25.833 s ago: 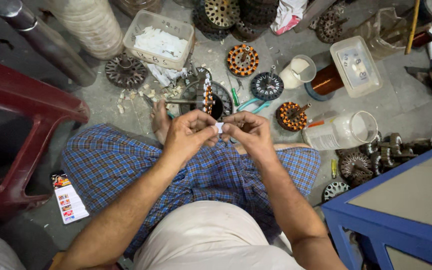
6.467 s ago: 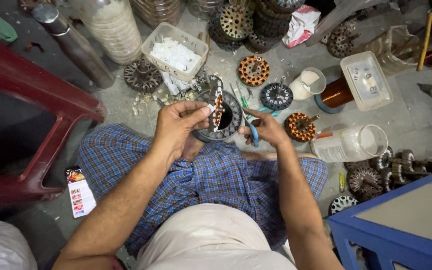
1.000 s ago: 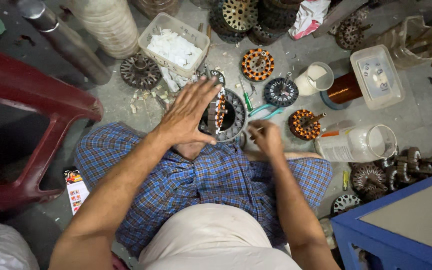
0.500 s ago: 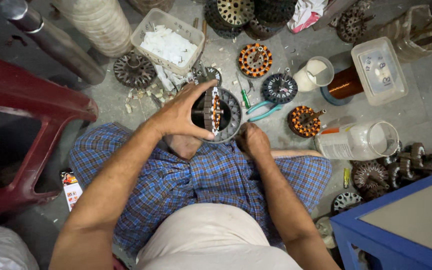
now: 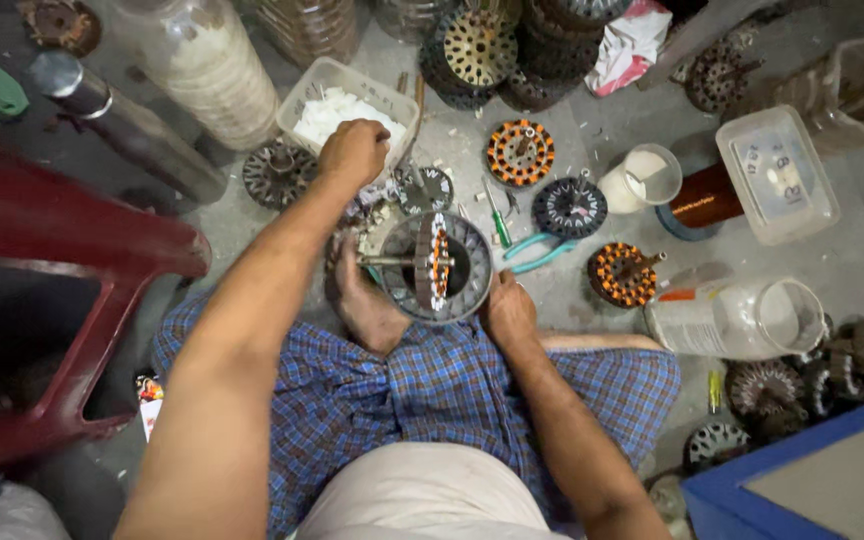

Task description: The person sits on the floor and repeatedly picks small white rectangular pieces from a plastic container, cuts them with scissors, and inserts them into slots on a circular stator component. The person continues this cycle of cutting and inserting pieces into the stator throughout the clip.

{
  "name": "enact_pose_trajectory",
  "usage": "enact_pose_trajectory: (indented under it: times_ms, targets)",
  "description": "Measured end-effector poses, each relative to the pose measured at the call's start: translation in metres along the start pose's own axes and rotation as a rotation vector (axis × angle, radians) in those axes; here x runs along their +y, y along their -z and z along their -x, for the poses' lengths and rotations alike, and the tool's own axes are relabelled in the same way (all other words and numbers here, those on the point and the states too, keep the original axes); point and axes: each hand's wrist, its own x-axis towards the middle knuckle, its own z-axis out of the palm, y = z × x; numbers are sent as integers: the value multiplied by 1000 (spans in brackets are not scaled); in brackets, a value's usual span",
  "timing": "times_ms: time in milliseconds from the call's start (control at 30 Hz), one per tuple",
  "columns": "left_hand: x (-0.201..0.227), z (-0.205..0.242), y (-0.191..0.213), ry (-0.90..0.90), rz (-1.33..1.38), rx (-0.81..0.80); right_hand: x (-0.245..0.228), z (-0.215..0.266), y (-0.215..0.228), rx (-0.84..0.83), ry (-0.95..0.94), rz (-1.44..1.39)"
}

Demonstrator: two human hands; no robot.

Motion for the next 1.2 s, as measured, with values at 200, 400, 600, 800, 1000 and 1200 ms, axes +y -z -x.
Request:
enact_pose_trajectory:
  times_ms: [200, 400, 600, 800, 1000, 1200]
  targets:
    - [-42, -59, -56, 205, -355, -265, -13, -5, 22, -5, -68, -22]
    - [-57, -66, -63, 187, -365, -266, -17, -9, 32, 3, -57, -50]
    - [-65, -58, -43, 172, -148, -241, -23, -7, 38, 13, -82, -68]
    - [-49, -43, -27, 63, -277, -302, -25, -8, 39, -10, -99, -54]
    - [-30, -34, -18, 161, -328, -383, -23, -7, 36, 12, -77, -46]
    - [-38, -55, -47, 221, -441, -446, -22, -7, 36, -2, -85, -53]
